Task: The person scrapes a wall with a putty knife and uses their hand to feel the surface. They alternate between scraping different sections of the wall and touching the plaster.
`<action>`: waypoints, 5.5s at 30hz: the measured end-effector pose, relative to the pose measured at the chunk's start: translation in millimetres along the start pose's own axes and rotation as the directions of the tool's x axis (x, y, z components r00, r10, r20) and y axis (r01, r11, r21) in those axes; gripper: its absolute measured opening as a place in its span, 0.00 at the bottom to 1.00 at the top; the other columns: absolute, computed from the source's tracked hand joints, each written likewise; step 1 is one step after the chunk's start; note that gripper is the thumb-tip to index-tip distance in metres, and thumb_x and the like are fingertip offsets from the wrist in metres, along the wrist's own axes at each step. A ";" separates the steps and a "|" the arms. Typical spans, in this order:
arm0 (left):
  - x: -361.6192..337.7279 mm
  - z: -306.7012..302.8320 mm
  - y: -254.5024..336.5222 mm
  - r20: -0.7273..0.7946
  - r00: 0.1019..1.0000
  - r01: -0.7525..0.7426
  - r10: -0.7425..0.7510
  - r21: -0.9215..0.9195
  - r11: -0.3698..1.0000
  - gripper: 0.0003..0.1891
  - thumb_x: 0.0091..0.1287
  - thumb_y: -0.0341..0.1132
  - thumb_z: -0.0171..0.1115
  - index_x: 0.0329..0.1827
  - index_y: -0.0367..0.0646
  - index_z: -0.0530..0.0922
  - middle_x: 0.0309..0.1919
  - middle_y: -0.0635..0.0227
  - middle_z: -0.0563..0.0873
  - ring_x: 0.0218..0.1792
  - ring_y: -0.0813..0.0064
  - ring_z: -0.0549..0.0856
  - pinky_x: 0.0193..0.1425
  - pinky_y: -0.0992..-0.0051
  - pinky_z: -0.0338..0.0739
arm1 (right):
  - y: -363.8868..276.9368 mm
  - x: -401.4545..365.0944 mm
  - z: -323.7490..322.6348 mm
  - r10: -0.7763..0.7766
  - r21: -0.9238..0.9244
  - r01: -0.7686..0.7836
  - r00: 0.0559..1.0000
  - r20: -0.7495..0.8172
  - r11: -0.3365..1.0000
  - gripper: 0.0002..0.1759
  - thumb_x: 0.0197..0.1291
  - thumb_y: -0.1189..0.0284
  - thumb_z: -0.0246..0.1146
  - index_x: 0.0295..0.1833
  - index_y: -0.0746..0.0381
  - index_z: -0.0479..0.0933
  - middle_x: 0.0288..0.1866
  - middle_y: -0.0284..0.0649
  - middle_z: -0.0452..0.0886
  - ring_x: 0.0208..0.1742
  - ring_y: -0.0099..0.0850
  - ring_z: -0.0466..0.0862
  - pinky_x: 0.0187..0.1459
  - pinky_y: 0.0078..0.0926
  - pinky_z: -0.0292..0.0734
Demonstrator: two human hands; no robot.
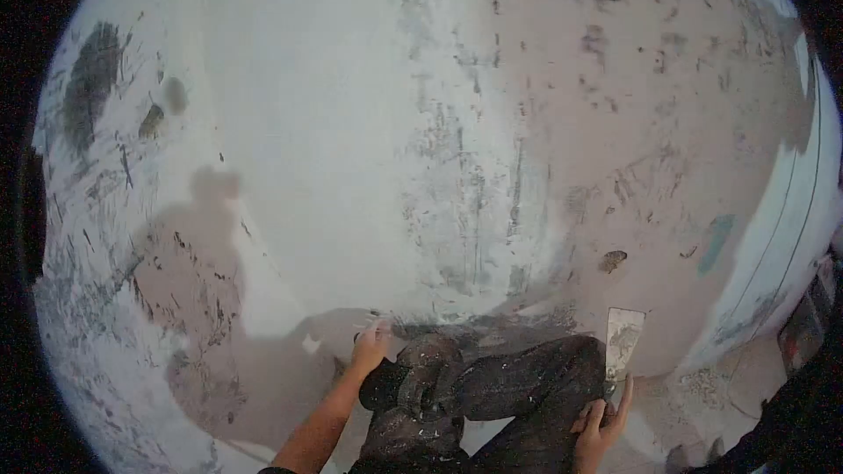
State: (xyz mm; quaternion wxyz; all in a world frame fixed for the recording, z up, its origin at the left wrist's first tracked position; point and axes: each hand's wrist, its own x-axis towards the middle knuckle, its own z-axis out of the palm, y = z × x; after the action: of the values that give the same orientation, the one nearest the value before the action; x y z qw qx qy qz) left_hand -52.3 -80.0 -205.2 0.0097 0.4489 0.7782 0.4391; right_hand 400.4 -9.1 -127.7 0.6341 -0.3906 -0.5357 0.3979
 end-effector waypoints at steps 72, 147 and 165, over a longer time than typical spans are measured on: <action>-132.0 -131.6 155.4 0.723 0.675 -0.122 0.148 -0.088 0.989 0.22 0.65 0.29 0.65 0.63 0.41 0.77 0.61 0.58 0.80 0.56 0.62 0.84 0.57 0.63 0.79 | 18.1 0.0 -7.4 -0.011 0.089 0.012 1.000 -0.013 0.996 0.33 0.75 0.67 0.54 0.80 0.60 0.51 0.23 0.35 0.74 0.15 0.17 0.66 0.16 0.17 0.66; -190.4 -89.1 31.1 0.178 0.975 0.152 -0.135 -0.089 0.984 0.29 0.66 0.32 0.59 0.72 0.50 0.72 0.48 0.51 0.87 0.36 0.52 0.87 0.43 0.59 0.81 | 42.1 3.3 -15.2 -0.045 0.057 0.042 0.997 0.056 0.998 0.29 0.74 0.67 0.55 0.77 0.60 0.60 0.26 0.29 0.71 0.20 0.17 0.66 0.20 0.16 0.64; -196.3 -88.9 32.4 0.127 0.992 0.033 -0.002 -0.242 0.970 0.30 0.66 0.25 0.56 0.73 0.50 0.69 0.47 0.54 0.87 0.49 0.57 0.88 0.51 0.65 0.83 | 95.1 35.4 47.2 -0.412 -0.379 0.407 0.908 0.072 0.831 0.32 0.75 0.68 0.54 0.80 0.59 0.56 0.29 0.36 0.75 0.23 0.23 0.69 0.24 0.25 0.68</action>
State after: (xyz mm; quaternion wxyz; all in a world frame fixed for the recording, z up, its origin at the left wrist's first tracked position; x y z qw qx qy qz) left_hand 50.8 -272.0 -202.6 0.1177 0.4643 0.7200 0.5022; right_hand 349.4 62.8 -196.6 0.6186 -0.3865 -0.6702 0.1369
